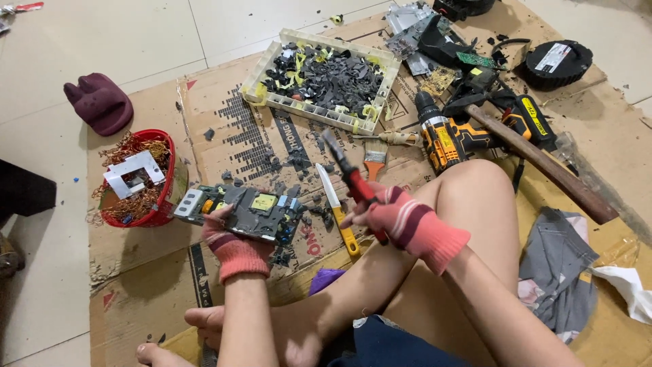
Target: The person is using pliers to remove components from an electronic circuit board while sitting on the floor.
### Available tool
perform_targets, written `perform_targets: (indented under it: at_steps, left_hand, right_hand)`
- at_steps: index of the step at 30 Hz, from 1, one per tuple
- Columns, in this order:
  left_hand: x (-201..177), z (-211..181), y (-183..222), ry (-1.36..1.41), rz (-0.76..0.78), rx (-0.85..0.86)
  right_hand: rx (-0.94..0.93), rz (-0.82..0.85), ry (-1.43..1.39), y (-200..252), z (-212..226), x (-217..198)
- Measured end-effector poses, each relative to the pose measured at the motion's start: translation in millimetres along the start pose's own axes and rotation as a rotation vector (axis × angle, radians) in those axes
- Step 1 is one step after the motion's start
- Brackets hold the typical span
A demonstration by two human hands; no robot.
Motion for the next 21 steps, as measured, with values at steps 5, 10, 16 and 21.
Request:
perform_targets:
  at_steps: [5,10,16,21]
  left_hand:
    - [-17.2,15.8,-30.7,0.137,-0.062,0.002]
    - [-17.7,15.7,-25.4,0.211,-0.081,0.013]
    - [-5.3,1.4,0.7,0.329,-0.062,0.078]
    - [-16.8,-1.2,-16.1,0.307,-0.028,0.094]
  right_hand:
    - [-0.082,0.044,0.015,19.1,-11.6,3.1]
    - [0.059,-0.326,0.245,22.3,-22.4,-8.9]
    - [0.111,0.057,-0.119,6.3,-56.7,-8.1]
    - [0.040,0.329,-0.259,7.9,-57.2,2.7]
Point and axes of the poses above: each hand's wrist, its own y-axis away from the middle knuckle, its own x-axis out of the palm, z = x × y, the point moved 7 cm from there along -y, towards the middle knuckle, and after that the axes turned 12 degrees about x, right-handed, at the moved point
